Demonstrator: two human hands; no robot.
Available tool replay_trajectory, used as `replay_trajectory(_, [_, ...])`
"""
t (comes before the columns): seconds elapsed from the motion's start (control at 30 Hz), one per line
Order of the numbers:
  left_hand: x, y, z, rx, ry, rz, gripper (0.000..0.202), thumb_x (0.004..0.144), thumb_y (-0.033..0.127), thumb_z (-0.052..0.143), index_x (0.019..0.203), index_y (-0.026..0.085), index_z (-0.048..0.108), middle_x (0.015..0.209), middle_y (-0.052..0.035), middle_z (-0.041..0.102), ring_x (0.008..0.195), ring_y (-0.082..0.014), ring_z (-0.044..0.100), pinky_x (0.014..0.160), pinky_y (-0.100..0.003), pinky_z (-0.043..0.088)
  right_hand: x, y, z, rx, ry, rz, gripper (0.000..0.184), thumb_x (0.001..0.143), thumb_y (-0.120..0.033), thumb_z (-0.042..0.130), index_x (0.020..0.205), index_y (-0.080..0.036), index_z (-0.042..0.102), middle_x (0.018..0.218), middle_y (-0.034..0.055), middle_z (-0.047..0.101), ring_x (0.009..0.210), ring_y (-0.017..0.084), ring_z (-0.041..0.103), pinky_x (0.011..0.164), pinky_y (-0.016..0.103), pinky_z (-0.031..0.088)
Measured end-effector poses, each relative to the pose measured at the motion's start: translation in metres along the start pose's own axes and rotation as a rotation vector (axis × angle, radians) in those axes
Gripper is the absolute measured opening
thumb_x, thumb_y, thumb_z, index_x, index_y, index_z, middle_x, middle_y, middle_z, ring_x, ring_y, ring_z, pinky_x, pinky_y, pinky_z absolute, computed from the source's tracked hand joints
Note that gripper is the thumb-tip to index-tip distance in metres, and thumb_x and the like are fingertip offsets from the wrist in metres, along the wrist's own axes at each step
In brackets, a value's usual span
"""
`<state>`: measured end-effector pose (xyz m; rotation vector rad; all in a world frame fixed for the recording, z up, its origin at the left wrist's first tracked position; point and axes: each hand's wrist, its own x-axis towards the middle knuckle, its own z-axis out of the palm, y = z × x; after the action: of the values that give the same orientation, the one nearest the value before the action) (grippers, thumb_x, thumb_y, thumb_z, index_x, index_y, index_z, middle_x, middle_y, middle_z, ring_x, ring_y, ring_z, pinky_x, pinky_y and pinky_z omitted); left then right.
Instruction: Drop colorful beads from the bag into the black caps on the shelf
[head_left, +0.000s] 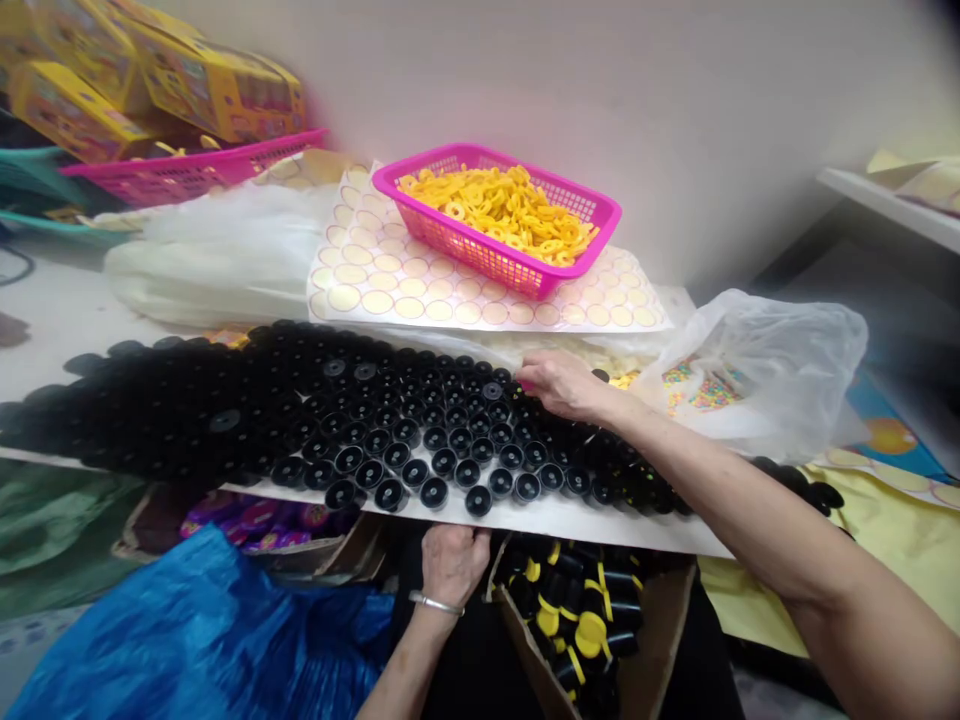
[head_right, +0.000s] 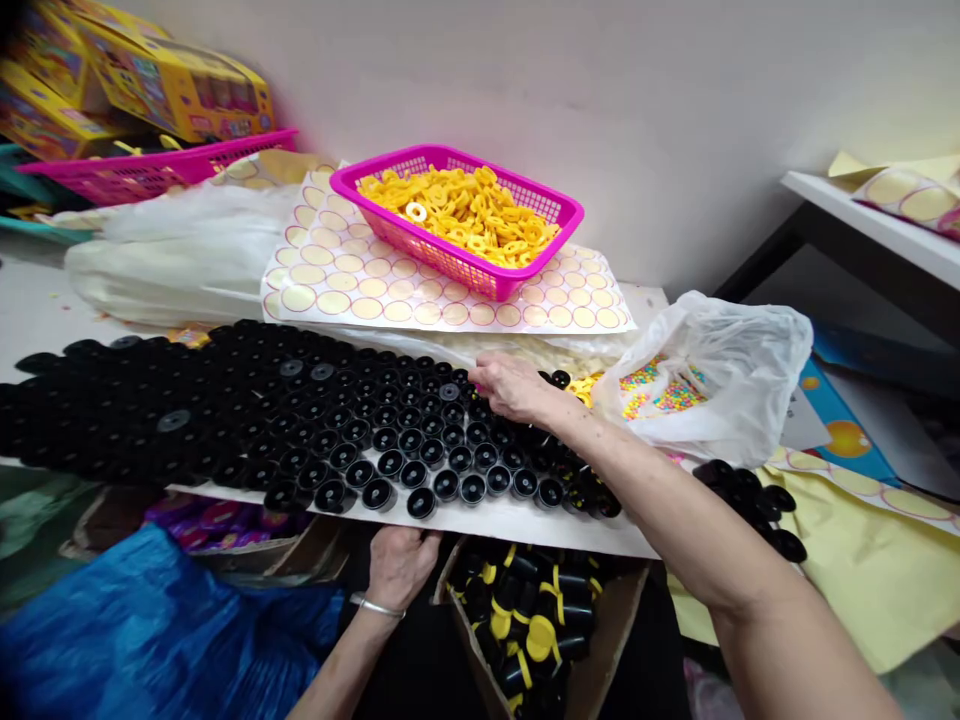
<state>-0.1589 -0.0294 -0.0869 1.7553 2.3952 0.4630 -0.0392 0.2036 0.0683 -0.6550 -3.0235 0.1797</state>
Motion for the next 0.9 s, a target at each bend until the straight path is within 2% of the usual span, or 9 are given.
replay_trajectory(0.2, [0.001,0.0,-0.003,-0.032,-0.035,-0.016,0.024,0.083,0.029,0.053,0.085,0.022,0.075,0.09,-0.0091,0.074,0.083,-0.0256,0.07,0.073,-0.03,0.052,0.009,-0.014,-0.013,-0.138,-0.107,-0.015,0.022,0.075,-0.009,0.046,0.077,-0.021,0.064,0.087,0.0071,0.062,0.086,0.023,0.053,0.063,0.031,0.033])
replay_trajectory(0.33, [0.0,-0.001,-0.003,-0.035,-0.038,-0.012,0.023,0.083,0.029,0.054,0.086,0.021,0.075,0.091,-0.0093,0.074,0.085,-0.0264,0.07,0.074,-0.031,0.053,-0.013,0.004,-0.018,0.128,0.118,0.084,0.02,0.082,-0.018,0.044,0.083,-0.019,0.064,0.089,0.007,0.06,0.083,0.02,0.055,0.07,0.029,0.04])
replay_trajectory(0.43, [0.0,-0.002,-0.001,-0.036,-0.002,0.001,0.023,0.082,0.028,0.054,0.086,0.021,0.075,0.093,-0.0094,0.074,0.086,-0.0267,0.07,0.074,-0.031,0.053,-0.053,0.036,-0.017,0.418,0.38,0.282,0.016,0.08,-0.026,0.052,0.089,-0.018,0.063,0.085,0.0046,0.06,0.08,0.017,0.056,0.076,0.03,0.044])
replay_trajectory(0.5, [0.001,-0.004,0.002,-0.032,0.033,0.009,0.022,0.082,0.028,0.054,0.085,0.021,0.075,0.091,-0.0091,0.074,0.084,-0.0265,0.07,0.072,-0.031,0.053,-0.086,0.064,-0.012,0.543,0.555,0.517,0.02,0.075,-0.033,0.06,0.089,-0.018,0.062,0.083,0.004,0.063,0.077,0.018,0.058,0.072,0.031,0.045])
replay_trajectory(0.6, [0.001,-0.007,0.006,-0.036,0.125,0.054,0.02,0.08,0.026,0.055,0.076,0.021,0.074,0.084,-0.0082,0.074,0.078,-0.0245,0.07,0.068,-0.029,0.052,-0.127,0.105,0.003,0.529,0.658,0.836,0.034,0.068,-0.038,0.065,0.093,-0.016,0.063,0.08,0.0057,0.065,0.071,0.019,0.06,0.065,0.031,0.046])
replay_trajectory(0.67, [-0.002,-0.008,0.004,-0.071,0.19,0.127,0.023,0.08,0.024,0.053,0.064,0.021,0.07,0.068,-0.006,0.072,0.065,-0.0202,0.068,0.062,-0.027,0.049,-0.142,0.126,0.014,0.35,0.582,0.912,0.027,0.069,-0.035,0.062,0.087,-0.015,0.065,0.081,0.0081,0.066,0.074,0.02,0.06,0.066,0.031,0.045])
replay_trajectory(0.73, [-0.01,-0.006,-0.004,-0.146,0.229,0.26,0.029,0.08,0.019,0.05,0.055,0.02,0.064,0.053,-0.0034,0.063,0.053,-0.0155,0.06,0.056,-0.026,0.044,-0.146,0.137,0.023,0.153,0.42,0.89,0.018,0.071,-0.027,0.056,0.079,-0.015,0.067,0.085,0.0099,0.067,0.08,0.022,0.061,0.071,0.031,0.045])
replay_trajectory(0.83, [-0.029,0.0,-0.032,-0.287,0.276,0.472,0.033,0.081,0.011,0.048,0.049,0.018,0.053,0.047,-0.0014,0.052,0.047,-0.0116,0.049,0.052,-0.026,0.037,-0.138,0.14,0.03,-0.063,0.182,0.881,0.016,0.07,-0.016,0.054,0.074,-0.016,0.07,0.091,0.0125,0.068,0.088,0.025,0.062,0.074,0.031,0.044])
replay_trajectory(0.9, [-0.035,0.006,-0.058,-0.34,0.354,0.504,0.027,0.08,0.009,0.053,0.054,0.018,0.054,0.051,-0.0008,0.053,0.049,-0.0103,0.046,0.051,-0.026,0.036,-0.13,0.138,0.033,-0.128,0.111,0.91,0.012,0.066,-0.013,0.059,0.072,-0.014,0.069,0.089,0.0158,0.068,0.09,0.029,0.062,0.074,0.035,0.045])
